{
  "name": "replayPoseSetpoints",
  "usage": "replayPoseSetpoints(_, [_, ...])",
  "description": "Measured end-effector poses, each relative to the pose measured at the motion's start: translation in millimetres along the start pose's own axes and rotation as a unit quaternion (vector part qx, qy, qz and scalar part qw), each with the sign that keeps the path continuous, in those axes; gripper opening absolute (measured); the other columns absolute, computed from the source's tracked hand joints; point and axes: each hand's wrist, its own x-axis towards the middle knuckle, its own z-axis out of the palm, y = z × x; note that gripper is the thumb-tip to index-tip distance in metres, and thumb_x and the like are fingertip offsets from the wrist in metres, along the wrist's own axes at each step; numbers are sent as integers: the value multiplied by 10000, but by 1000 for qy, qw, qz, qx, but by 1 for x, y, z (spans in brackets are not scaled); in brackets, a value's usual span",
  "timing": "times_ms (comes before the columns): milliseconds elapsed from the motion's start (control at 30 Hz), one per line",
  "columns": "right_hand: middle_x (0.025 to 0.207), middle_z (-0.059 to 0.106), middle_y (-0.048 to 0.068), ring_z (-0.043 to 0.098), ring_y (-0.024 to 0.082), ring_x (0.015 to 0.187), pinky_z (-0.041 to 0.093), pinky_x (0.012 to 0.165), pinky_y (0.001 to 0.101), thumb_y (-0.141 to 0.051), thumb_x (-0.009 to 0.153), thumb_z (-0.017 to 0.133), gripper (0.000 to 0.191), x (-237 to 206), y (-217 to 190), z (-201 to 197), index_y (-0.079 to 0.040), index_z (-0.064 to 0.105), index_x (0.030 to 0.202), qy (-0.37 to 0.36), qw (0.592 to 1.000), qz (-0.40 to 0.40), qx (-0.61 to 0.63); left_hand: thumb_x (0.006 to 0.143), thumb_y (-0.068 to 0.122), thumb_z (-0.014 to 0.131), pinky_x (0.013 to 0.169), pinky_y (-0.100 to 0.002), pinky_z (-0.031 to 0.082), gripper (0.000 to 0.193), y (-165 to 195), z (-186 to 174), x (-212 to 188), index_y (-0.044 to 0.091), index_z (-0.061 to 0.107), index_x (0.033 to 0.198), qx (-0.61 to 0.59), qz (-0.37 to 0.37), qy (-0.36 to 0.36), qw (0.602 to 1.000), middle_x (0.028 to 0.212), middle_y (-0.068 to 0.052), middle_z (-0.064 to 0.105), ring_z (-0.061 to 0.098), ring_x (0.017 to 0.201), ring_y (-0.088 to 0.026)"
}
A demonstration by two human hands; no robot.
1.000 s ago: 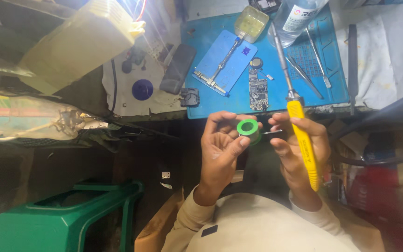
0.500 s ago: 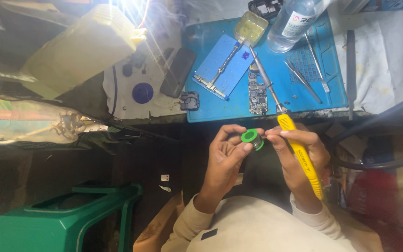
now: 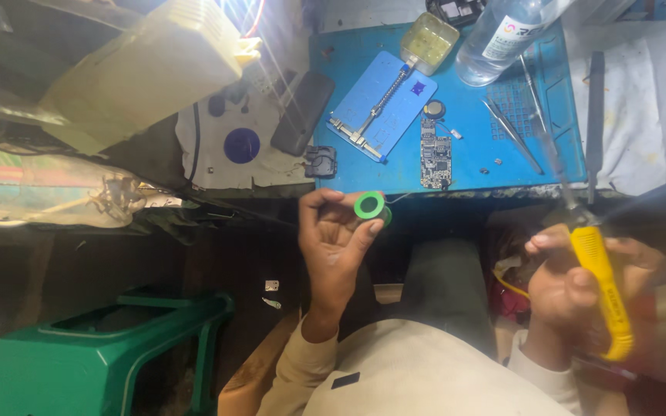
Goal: The person solders components on a small circuit board at a repair bench. They hold a solder spool in one hand and a soldering iron in the other, feed solder to the board, and use tweezers to handle small parts on the blue work mat.
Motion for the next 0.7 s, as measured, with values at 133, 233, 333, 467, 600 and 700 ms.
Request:
replayPoseSetpoints(133, [1021, 690, 88, 650, 201, 809, 512, 688, 316, -348, 1033, 733, 350, -31, 36, -15, -83, 538, 1153, 94, 972, 71, 201, 952, -169, 694, 1072, -366, 558, 561, 13, 9, 6, 66, 373, 1348, 99, 71, -4, 992, 1255, -190, 647, 672, 1201, -239])
replayPoseSetpoints(233, [1052, 701, 108, 617, 176, 819, 448, 668, 286, -309, 1024, 739, 297, -43, 48, -23, -60, 602, 1109, 99, 944, 118, 293, 965, -157, 694, 1053, -362, 596, 552, 21, 17, 7, 68, 371, 1352, 138, 115, -18, 983, 1290, -199, 640, 673, 1224, -246])
replayPoseSetpoints(333, [1061, 702, 111, 571, 161, 809, 410, 683, 278, -237, 985, 722, 252, -43, 49, -26, -46, 635, 1126, 106, 914, 159, 358, 984, -114, 697, 987, -346, 634, 457, 29, 22, 8, 46, 441, 1327, 161, 134, -44, 977, 1322, -198, 627, 668, 1238, -246])
replayPoseSetpoints(467, [1049, 706, 129, 549, 157, 780, 394, 682, 278, -210, 970, 712, 243, -39, 47, -23, -43, 648, 1135, 102, 899, 179, 387, 983, -75, 736, 966, -315, 627, 364, 39, 20, 12, 15, 558, 1289, 249, 186, -78, 947, 1325, -199, 652, 689, 1214, -248])
replayPoseSetpoints(600, [1036, 715, 139, 561, 163, 780, 401, 683, 283, -228, 979, 725, 239, -37, 45, -19, -54, 657, 1129, 95, 906, 177, 373, 982, -50, 755, 975, -316, 616, 351, 44, 23, 14, 28, 574, 1272, 279, 211, -75, 934, 1300, -192, 680, 710, 1153, -246])
replayPoseSetpoints(700, [1052, 714, 133, 566, 166, 791, 403, 695, 288, -221, 984, 735, 228, -36, 44, -17, -66, 654, 1131, 100, 906, 181, 370, 977, -37, 768, 969, -313, 621, 359, 47, 24, 15, 40, 573, 1268, 304, 216, -76, 925, 1295, -183, 684, 722, 1194, -266])
